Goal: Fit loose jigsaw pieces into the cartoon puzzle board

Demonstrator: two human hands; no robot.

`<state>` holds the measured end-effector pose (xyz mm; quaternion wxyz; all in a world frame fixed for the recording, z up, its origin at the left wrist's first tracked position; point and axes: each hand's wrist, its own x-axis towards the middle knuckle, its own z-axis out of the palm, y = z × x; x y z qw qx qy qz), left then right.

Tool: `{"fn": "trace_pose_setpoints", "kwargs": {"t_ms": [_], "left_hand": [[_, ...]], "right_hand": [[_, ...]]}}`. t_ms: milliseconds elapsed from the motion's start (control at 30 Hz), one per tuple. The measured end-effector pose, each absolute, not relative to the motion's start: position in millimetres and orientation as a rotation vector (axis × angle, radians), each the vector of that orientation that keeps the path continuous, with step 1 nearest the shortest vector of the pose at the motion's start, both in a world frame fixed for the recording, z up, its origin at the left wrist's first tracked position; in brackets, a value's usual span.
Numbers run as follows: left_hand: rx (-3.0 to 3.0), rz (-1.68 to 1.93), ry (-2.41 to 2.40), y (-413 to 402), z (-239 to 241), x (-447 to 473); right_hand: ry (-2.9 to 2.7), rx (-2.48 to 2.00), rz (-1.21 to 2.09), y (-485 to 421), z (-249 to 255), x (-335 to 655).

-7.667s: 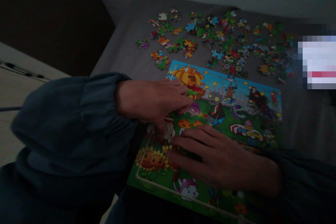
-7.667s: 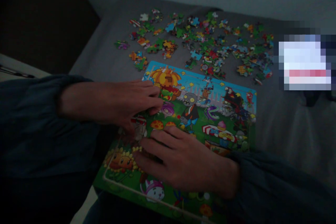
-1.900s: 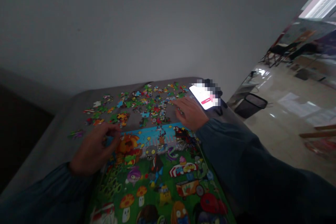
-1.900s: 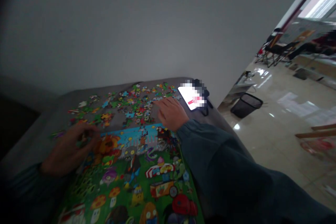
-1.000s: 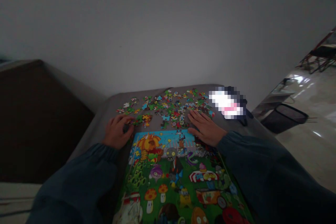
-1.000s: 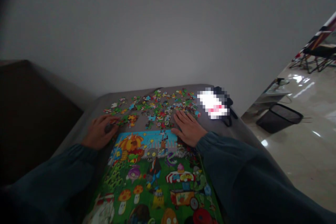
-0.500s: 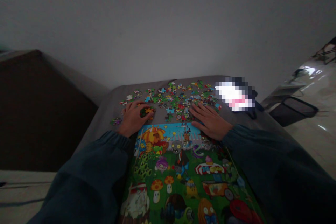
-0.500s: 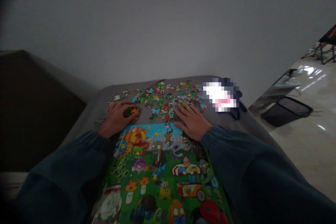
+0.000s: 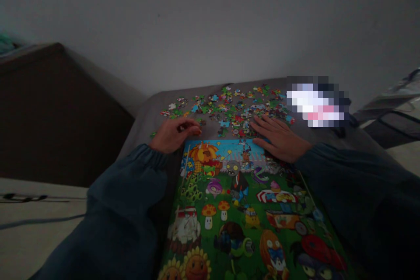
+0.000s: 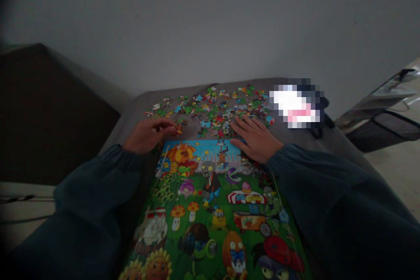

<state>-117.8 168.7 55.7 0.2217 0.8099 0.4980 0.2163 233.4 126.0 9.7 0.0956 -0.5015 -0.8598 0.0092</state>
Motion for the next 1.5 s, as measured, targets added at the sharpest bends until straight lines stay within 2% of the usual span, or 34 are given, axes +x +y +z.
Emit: {"fn": "trace_pose_setpoints", "kwargs": {"t_ms": [133,267,800,1033,1500], "left_hand": [[2.170,0.195,0.986,143.5,71.8,-119.5],[2.129,0.031,0.898,126.9,76.3,-112.4],[2.251,0.079,0.858,131.6,72.8,-109.8],[2.328,0.356,1.019,140.0,70.3,-115.3],[2.410,0.203,1.087,142.1,59.0,-109.9]], "right_hand": [[-2.539,-1.478,0.040,126.6,9.2,234.1],[-2.543,-1.494,0.064,126.4,10.3,234.2],[-2.533,-1.450,0.047,127.8,8.0,237.3],[-2.541,-1.472,0.049,127.2,10.1,236.0],[-2.561,-1.471,-0.010,127.2,10.1,235.7]]}}
